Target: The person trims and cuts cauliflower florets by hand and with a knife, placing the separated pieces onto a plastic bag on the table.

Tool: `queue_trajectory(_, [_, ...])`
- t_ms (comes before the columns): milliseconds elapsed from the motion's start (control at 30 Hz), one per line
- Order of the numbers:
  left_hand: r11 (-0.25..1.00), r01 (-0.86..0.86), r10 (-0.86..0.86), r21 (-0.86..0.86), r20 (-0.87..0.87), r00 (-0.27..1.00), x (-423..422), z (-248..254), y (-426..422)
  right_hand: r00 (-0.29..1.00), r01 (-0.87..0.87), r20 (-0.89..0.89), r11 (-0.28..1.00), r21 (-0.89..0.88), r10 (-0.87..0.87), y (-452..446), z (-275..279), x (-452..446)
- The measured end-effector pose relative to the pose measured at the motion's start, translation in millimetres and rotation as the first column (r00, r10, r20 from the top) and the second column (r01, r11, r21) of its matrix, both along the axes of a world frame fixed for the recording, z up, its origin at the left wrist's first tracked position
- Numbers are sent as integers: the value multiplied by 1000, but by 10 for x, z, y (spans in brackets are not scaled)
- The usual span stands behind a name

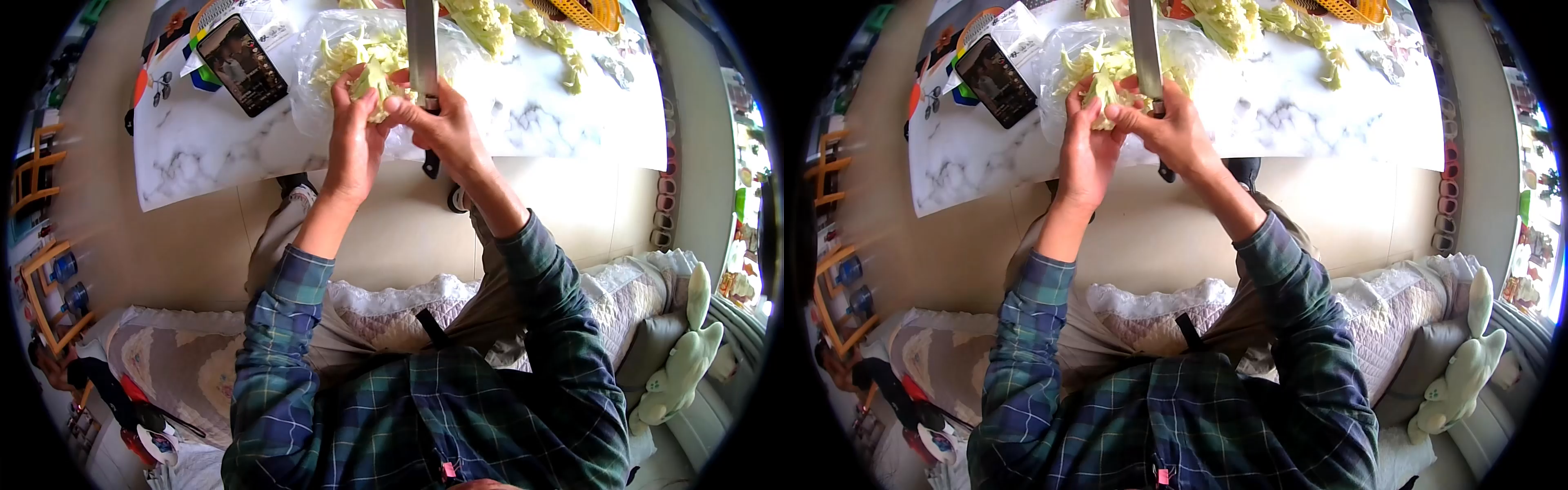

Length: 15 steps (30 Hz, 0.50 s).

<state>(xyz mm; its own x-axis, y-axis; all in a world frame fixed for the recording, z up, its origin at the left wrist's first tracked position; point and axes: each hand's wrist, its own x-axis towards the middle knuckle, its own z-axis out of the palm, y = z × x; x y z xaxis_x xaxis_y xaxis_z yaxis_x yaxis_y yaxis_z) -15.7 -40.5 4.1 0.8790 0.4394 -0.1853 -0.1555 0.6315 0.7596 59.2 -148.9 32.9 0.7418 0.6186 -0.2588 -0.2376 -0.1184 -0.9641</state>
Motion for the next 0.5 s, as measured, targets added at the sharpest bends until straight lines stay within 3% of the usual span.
queue_trajectory(33, [996, -12, 14, 84, -15, 1000, 13, -11, -33, 998, 14, 63, 1000, 20, -15, 49, -81, -43])
queue_trajectory(167, [987, -10, -4, 159, 85, 996, 31, -14, -52, 991, 20, -136, 986, 164, 3, 79, -57, 36])
queue_trajectory(233, [992, -13, 2, 129, 88, 996, 40, -29, -48, 990, 80, -133, 973, 214, -53, 72, -88, 76])
queue_trajectory(367, [924, -48, 43, 380, 20, 999, 36, -68, -65, 988, 58, -149, 983, 176, -32, 68, -69, 8])
queue_trajectory(433, [947, -36, 45, 319, -22, 999, 11, 6, -92, 979, 70, -199, 979, 193, -31, 147, -1, -108])
queue_trajectory(500, [918, -147, 154, 368, 10, 988, 71, -39, -126, 985, 102, -163, 962, 255, -61, 221, -77, -166])
